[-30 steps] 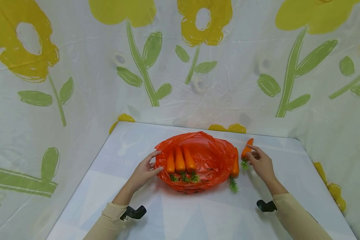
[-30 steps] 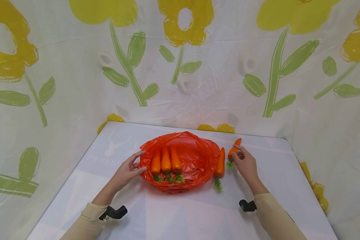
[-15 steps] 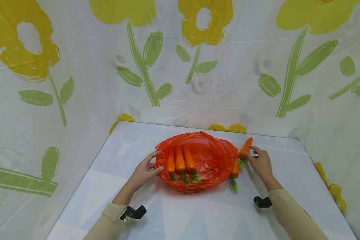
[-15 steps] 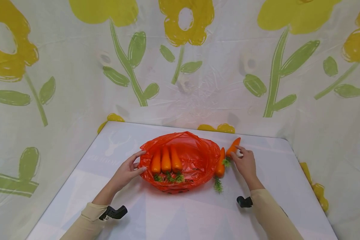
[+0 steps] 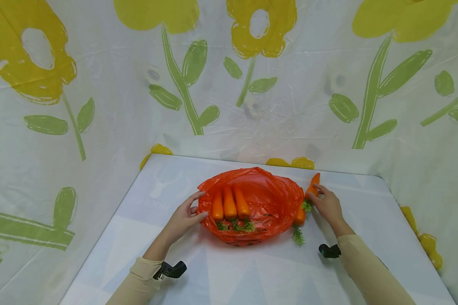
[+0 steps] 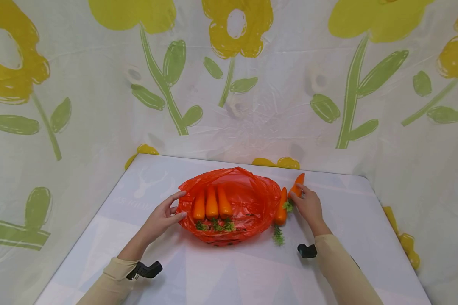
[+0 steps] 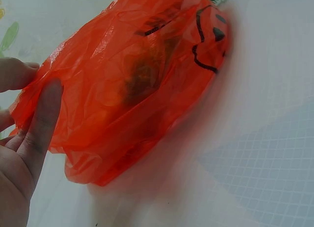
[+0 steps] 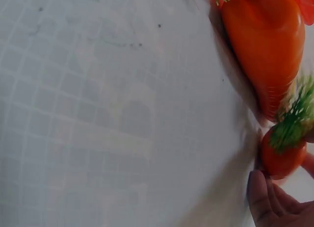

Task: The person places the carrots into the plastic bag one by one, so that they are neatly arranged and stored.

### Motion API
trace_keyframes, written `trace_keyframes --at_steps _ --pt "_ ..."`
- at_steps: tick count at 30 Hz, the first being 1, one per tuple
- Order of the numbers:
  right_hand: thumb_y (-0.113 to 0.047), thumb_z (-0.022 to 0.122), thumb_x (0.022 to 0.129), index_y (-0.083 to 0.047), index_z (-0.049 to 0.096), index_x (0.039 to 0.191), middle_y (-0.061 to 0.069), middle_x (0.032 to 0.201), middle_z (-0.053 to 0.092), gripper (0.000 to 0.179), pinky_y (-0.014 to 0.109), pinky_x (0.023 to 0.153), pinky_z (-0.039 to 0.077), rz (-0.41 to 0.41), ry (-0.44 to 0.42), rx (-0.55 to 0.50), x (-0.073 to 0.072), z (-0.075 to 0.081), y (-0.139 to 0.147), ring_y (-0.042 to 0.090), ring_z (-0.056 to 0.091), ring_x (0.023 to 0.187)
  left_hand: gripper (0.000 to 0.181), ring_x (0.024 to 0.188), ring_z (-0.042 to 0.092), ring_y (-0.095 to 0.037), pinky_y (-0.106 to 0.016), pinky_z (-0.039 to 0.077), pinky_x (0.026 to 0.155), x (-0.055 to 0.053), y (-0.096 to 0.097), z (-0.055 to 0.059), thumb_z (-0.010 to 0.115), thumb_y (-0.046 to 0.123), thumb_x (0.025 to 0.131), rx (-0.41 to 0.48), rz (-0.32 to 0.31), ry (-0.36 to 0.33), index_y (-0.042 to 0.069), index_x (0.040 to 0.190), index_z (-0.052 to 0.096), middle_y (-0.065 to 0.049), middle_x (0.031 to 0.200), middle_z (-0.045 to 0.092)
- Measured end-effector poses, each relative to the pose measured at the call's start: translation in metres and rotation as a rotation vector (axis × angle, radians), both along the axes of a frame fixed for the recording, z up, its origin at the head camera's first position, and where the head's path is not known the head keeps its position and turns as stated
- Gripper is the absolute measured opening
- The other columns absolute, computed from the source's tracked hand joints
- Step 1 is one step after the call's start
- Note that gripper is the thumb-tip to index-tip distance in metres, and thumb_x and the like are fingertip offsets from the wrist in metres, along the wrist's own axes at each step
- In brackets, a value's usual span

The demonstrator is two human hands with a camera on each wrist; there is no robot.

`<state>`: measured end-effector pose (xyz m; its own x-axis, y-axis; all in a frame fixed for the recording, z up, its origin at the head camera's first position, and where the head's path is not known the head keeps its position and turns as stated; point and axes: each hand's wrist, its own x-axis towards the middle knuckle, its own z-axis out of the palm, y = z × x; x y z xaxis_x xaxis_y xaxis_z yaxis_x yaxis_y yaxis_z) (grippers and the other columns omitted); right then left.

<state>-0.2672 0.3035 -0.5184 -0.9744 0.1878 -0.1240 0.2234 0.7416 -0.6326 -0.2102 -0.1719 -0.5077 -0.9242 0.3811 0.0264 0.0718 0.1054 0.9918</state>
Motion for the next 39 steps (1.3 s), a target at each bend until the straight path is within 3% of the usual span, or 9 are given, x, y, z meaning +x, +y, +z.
trace_keyframes --at_steps 3,9,16,27,31,39 --pt "-0.038 0.053 0.103 -0.001 0.041 0.152 0.035 0.143 0.046 0.063 0.051 0.091 0.055 0.026 -0.008 0.001 0.001 0.002 0.000 0.047 0.055 0.117 0.069 0.113 0.066 -0.033 -0.028 0.058 0.088 0.000 0.000 0.000 0.071 0.014 0.097 -0.008 0.004 0.003 0.011 0.156 0.034 -0.026 0.141 0.055" --pt "-0.036 0.054 0.103 -0.001 0.042 0.151 0.036 0.142 0.046 0.061 0.055 0.095 0.053 0.058 -0.023 0.004 0.006 0.001 0.005 0.049 0.049 0.124 0.069 0.111 0.066 -0.032 -0.028 0.058 0.088 -0.001 0.000 0.000 0.071 0.015 0.097 -0.020 0.005 0.008 0.012 0.156 0.035 -0.025 0.141 0.055" --pt "-0.033 0.058 0.101 -0.001 0.045 0.149 0.036 0.139 0.048 0.059 0.055 0.093 0.053 0.092 -0.029 0.014 0.025 0.002 0.017 0.048 0.051 0.120 0.069 0.111 0.066 -0.033 -0.028 0.058 0.087 -0.001 0.001 0.001 0.070 0.014 0.097 -0.006 -0.003 0.008 0.011 0.156 0.034 -0.026 0.140 0.056" --pt "-0.031 0.063 0.099 0.000 0.049 0.145 0.034 0.131 0.049 0.057 0.042 0.075 0.059 0.141 -0.056 0.033 0.053 0.002 0.026 0.045 0.055 0.109 0.069 0.113 0.065 -0.033 -0.029 0.058 0.088 0.000 0.002 0.001 0.070 0.014 0.098 -0.001 -0.005 0.000 0.011 0.157 0.033 -0.027 0.139 0.056" --pt "-0.032 0.060 0.101 0.000 0.050 0.145 0.034 0.130 0.048 0.055 0.042 0.076 0.059 0.158 -0.060 0.013 0.058 0.002 0.025 0.044 0.056 0.109 0.069 0.113 0.065 -0.034 -0.028 0.058 0.088 0.000 0.002 0.001 0.070 0.014 0.098 -0.012 0.002 0.004 0.011 0.156 0.034 -0.027 0.140 0.055" --pt "-0.029 0.055 0.103 -0.003 0.047 0.149 0.036 0.142 0.044 0.054 0.052 0.085 0.058 0.171 -0.080 0.016 0.061 0.006 0.023 0.050 0.054 0.117 0.069 0.112 0.066 -0.034 -0.029 0.058 0.088 0.000 0.003 0.002 0.069 0.013 0.098 -0.014 -0.002 0.013 0.011 0.156 0.034 -0.027 0.143 0.053"
